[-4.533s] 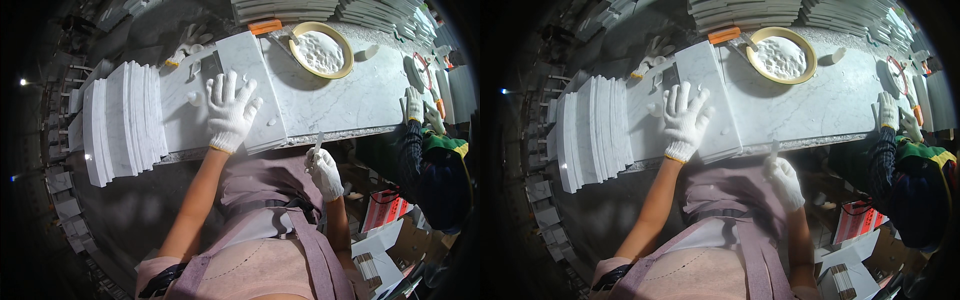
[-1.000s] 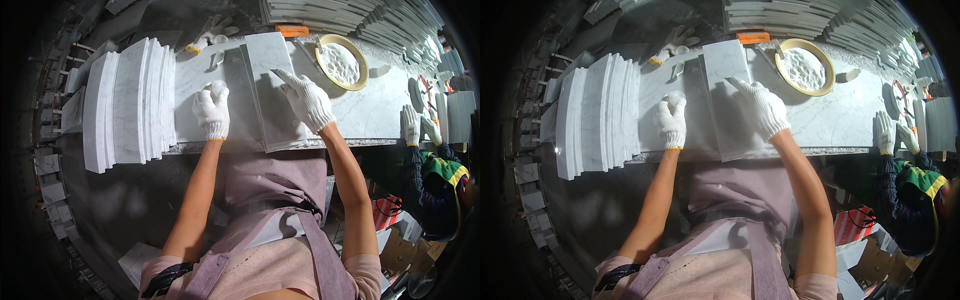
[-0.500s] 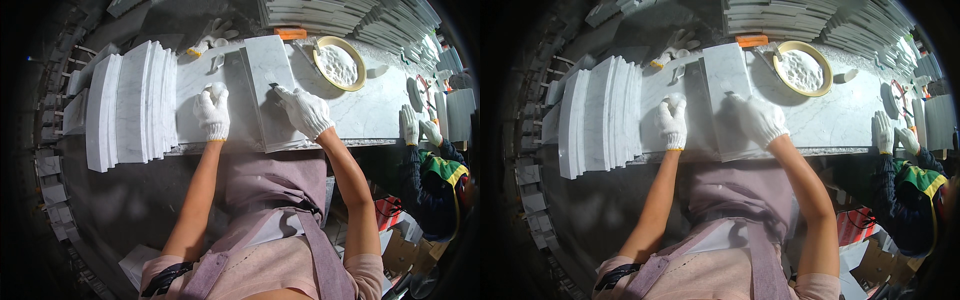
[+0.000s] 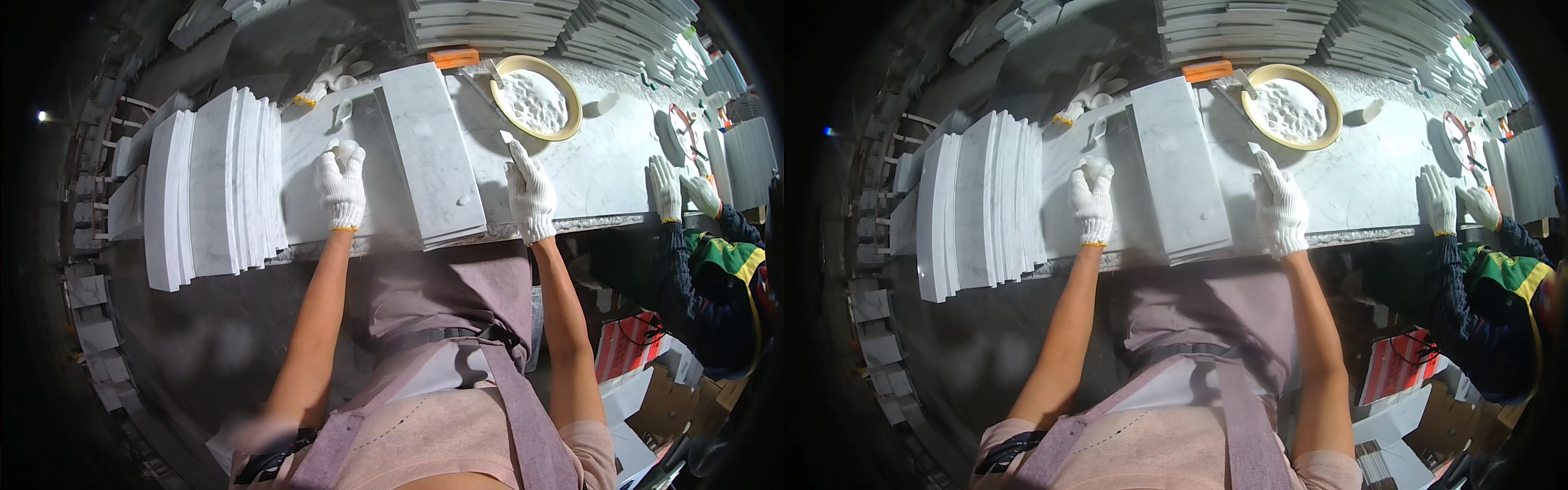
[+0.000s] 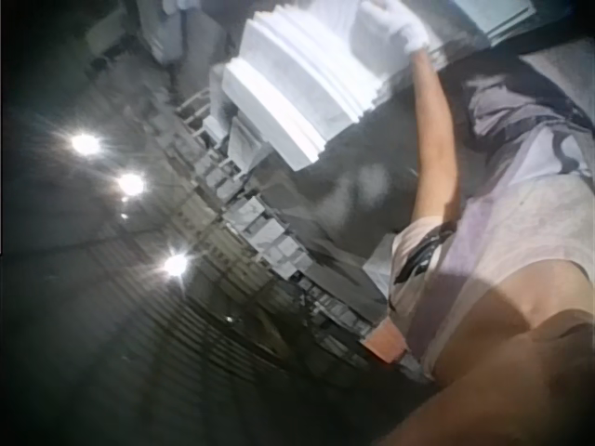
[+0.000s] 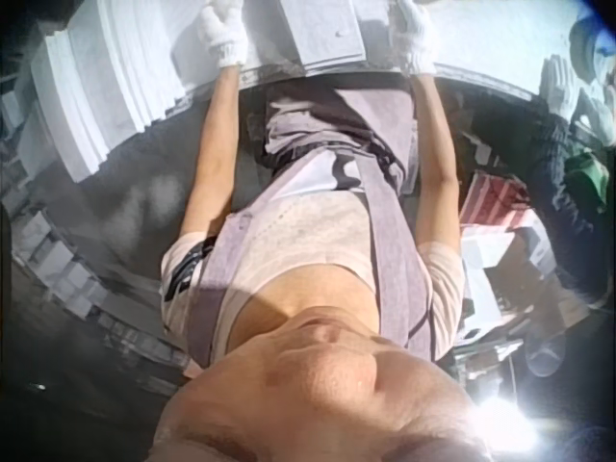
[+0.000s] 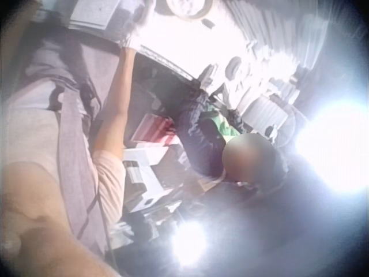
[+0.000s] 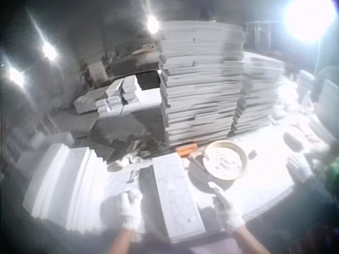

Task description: The person repeatedly scrapes the edges of white rectangular tiles with a small metal scraper, then wipes the edges with gloved fingers. They handle each tile one at a time from a stack on the table and place it back after finishing.

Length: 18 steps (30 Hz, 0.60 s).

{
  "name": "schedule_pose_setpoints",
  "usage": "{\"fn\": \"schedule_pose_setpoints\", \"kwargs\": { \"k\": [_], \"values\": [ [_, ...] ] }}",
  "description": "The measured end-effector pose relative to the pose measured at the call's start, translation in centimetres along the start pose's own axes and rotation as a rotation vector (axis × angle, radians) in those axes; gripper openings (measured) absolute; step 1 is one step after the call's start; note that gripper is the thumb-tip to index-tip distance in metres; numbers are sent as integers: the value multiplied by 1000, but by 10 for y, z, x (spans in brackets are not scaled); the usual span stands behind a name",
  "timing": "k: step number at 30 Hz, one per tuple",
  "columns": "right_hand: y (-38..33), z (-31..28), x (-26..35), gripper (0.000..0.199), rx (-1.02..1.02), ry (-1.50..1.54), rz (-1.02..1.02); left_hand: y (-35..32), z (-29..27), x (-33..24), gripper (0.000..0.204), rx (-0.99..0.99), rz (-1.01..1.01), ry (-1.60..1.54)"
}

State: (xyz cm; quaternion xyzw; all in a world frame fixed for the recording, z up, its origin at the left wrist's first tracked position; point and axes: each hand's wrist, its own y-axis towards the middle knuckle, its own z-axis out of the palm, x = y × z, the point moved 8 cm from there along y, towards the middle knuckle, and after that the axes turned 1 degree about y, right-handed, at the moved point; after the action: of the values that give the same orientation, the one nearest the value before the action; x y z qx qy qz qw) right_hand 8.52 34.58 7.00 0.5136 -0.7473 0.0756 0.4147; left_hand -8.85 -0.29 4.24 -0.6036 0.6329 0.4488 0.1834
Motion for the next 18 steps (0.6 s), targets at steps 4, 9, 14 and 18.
{"fn": "schedule_pose_setpoints", "kwargs": {
  "k": [4,9,14,18],
  "values": [
    [-9,6,-8,48,-67,-109,-98,0,19,-30,49,167,165,-260],
    [-13,5,-9,50,-85,-119,-89,8,41,-54,53,370,233,-537],
    [-12,3,-6,53,-101,-84,-97,12,41,-65,60,317,419,-33],
    [-13,4,-8,52,-95,-89,-96,12,37,-64,58,330,411,128]
  ]
}}
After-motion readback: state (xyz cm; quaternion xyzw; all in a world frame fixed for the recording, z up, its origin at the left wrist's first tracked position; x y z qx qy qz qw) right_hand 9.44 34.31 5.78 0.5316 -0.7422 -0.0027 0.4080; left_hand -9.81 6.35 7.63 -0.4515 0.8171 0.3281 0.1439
